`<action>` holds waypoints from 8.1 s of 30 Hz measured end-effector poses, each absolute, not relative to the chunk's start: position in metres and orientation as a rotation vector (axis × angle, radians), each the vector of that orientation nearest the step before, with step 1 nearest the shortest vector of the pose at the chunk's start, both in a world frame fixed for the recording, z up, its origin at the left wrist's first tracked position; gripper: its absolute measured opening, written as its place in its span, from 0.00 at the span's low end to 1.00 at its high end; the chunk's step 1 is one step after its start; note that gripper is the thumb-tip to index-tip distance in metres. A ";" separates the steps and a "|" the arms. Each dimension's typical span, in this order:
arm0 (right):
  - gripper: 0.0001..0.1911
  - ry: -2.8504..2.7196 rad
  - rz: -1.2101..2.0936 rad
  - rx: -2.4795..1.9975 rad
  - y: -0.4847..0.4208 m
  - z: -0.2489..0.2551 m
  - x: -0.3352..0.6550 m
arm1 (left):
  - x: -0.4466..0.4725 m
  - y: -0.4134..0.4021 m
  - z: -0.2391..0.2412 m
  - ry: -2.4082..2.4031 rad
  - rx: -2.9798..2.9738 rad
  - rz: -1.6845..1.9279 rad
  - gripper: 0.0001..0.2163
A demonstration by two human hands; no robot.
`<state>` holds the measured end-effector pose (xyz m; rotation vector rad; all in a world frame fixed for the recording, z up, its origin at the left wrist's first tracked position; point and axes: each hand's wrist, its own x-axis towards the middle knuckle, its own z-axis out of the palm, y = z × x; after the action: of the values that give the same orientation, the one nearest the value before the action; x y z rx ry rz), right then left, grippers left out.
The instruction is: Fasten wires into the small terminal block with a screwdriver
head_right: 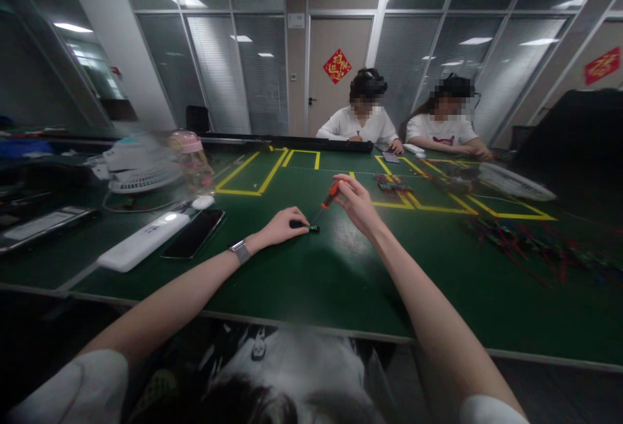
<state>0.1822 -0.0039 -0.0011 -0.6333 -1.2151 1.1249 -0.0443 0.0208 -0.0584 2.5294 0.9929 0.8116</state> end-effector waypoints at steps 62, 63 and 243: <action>0.19 -1.439 0.646 -0.800 0.001 -0.011 0.180 | -0.044 0.020 -0.059 1.001 2.541 0.790 0.08; 0.20 -1.455 0.632 -0.805 0.001 -0.011 0.180 | -0.044 0.020 -0.060 1.002 2.540 0.790 0.08; 0.10 -2.224 0.465 -1.291 0.006 -0.027 0.184 | -0.033 0.020 -0.051 1.121 2.351 0.888 0.06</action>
<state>0.1838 0.0056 -0.0267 -1.2913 -2.2241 0.4654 -0.0334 0.0197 -0.0510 2.3507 1.1205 0.8882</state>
